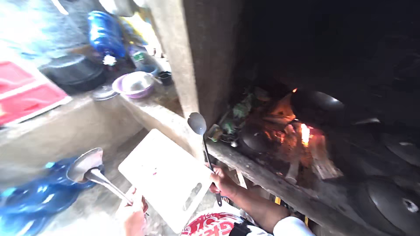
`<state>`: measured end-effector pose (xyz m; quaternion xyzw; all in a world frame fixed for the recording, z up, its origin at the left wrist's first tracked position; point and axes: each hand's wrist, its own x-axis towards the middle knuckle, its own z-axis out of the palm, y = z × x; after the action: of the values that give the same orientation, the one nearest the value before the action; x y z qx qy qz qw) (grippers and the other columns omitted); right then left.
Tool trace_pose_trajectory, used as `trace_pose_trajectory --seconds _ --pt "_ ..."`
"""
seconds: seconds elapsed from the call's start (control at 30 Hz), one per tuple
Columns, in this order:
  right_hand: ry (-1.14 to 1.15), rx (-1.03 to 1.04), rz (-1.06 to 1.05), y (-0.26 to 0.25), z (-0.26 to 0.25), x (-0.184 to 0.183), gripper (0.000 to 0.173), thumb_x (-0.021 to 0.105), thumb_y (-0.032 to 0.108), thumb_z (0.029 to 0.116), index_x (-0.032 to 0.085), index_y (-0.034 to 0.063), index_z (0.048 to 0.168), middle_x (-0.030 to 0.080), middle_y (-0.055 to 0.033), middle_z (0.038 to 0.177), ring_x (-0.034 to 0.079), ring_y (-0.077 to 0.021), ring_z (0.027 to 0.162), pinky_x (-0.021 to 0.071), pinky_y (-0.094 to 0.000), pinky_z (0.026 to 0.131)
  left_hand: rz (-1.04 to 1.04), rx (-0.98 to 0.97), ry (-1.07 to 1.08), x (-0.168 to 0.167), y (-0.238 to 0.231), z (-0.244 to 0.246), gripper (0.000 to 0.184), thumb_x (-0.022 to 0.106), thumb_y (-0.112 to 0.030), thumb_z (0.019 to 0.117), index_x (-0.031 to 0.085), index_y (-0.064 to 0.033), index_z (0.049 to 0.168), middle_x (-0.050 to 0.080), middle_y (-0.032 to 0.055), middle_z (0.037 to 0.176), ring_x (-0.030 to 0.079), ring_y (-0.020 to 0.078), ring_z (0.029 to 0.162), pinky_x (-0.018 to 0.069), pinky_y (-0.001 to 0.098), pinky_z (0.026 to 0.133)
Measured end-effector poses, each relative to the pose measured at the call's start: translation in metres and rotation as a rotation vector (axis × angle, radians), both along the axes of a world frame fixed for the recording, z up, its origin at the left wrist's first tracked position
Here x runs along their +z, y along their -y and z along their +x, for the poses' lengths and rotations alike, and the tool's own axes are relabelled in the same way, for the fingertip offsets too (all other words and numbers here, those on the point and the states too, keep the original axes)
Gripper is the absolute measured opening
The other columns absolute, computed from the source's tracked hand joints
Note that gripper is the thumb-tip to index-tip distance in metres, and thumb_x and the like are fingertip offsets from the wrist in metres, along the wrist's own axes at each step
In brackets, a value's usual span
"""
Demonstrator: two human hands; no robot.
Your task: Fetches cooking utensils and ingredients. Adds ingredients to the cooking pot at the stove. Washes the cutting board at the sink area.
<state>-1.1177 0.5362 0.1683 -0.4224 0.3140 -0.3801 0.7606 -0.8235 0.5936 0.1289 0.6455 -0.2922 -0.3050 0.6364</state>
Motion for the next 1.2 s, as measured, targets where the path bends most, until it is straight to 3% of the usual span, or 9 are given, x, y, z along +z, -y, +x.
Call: trace_pose_trajectory --seconds 0.13,0.3,0.4,0.5,0.6,0.67,0.8,1.03,1.2 --pt "-0.086 0.269 0.076 0.029 0.064 -0.013 0.043 0.048 0.008 0.1008 0.044 0.0162 0.143 0.057 0.0015 0.076 0.038 -0.0017 0.044 0.0345 -0.0185 0.04 0.118 0.15 0.037 -0.002 0.004 0.06 0.031 0.056 -0.016 0.105 0.06 -0.0018 0.133 0.067 -0.002 0.087 0.06 -0.001 0.061 0.0533 0.018 0.054" --pt "-0.082 0.397 0.138 0.088 0.13 -0.035 0.041 0.05 0.009 0.1021 0.04 0.0136 0.141 0.056 -0.0008 0.075 0.041 -0.0034 0.044 0.0373 -0.0194 0.04 0.229 0.227 0.092 -0.016 0.049 0.122 0.025 0.056 -0.014 0.1053 0.065 0.0002 0.124 0.066 0.0004 0.086 0.058 -0.0021 0.063 0.051 0.0169 0.06" --pt "-0.061 0.403 0.173 0.139 0.159 -0.04 0.035 0.05 0.011 0.1031 0.042 0.0129 0.137 0.057 -0.0011 0.074 0.042 -0.0035 0.043 0.0386 -0.0186 0.04 0.255 0.195 0.063 -0.023 0.096 0.154 0.023 0.058 -0.014 0.1053 0.067 -0.0008 0.122 0.068 0.0013 0.084 0.059 -0.0004 0.061 0.0516 0.0178 0.057" --pt "-0.029 0.364 0.212 0.199 0.173 -0.037 0.029 0.051 0.012 0.1019 0.047 0.0136 0.13 0.056 -0.0009 0.072 0.041 -0.003 0.042 0.037 -0.0177 0.039 0.3 0.086 0.071 -0.032 0.161 0.184 0.026 0.061 -0.016 0.1044 0.068 -0.0035 0.126 0.06 -0.0001 0.072 0.043 0.0025 0.048 0.0369 0.0198 0.044" --pt "-0.001 0.226 0.275 0.264 0.185 -0.025 0.026 0.05 0.011 0.1024 0.049 0.0116 0.128 0.055 -0.0019 0.069 0.041 -0.0035 0.042 0.0365 -0.018 0.038 0.391 -0.07 0.156 -0.029 0.247 0.214 0.029 0.061 -0.021 0.1051 0.068 -0.0055 0.129 0.058 0.0015 0.069 0.037 0.0062 0.044 0.0333 0.0238 0.041" --pt "-0.011 0.105 0.339 0.299 0.192 -0.016 0.021 0.046 0.01 0.1051 0.049 0.0106 0.126 0.054 -0.0022 0.067 0.041 -0.0038 0.041 0.0368 -0.0181 0.038 0.47 -0.163 0.297 -0.025 0.307 0.229 0.031 0.055 -0.028 0.1081 0.069 -0.0081 0.127 0.069 0.0017 0.079 0.045 0.0074 0.05 0.0392 0.0269 0.048" --pt "-0.08 -0.181 0.392 0.355 0.209 -0.009 0.018 0.044 0.008 0.1068 0.047 0.0092 0.124 0.048 -0.0006 0.062 0.038 -0.004 0.04 0.0352 -0.0186 0.037 0.462 -0.288 0.476 -0.018 0.419 0.245 0.039 0.044 -0.031 0.1112 0.068 -0.008 0.13 0.079 0.0059 0.097 0.073 0.0188 0.088 0.0559 0.0455 0.086" --pt "-0.071 -0.573 0.397 0.414 0.22 -0.022 0.019 0.047 0.009 0.1074 0.045 0.0073 0.126 0.05 -0.0023 0.064 0.038 -0.0048 0.038 0.0363 -0.0194 0.036 0.375 -0.499 0.657 -0.019 0.593 0.228 0.044 0.04 -0.035 0.1106 0.068 -0.0065 0.131 0.071 0.0176 0.122 0.067 0.033 0.115 0.05 0.056 0.103" --pt "-0.068 -0.79 0.45 0.462 0.231 -0.029 0.008 0.047 0.009 0.1073 0.047 0.0063 0.115 0.045 0.0001 0.059 0.036 -0.004 0.037 0.0347 -0.0184 0.035 0.249 -0.789 0.942 0.006 0.755 0.205 0.037 0.053 -0.029 0.1079 0.07 0.001 0.121 0.068 0.0257 0.121 0.065 0.0418 0.115 0.0496 0.0607 0.102"
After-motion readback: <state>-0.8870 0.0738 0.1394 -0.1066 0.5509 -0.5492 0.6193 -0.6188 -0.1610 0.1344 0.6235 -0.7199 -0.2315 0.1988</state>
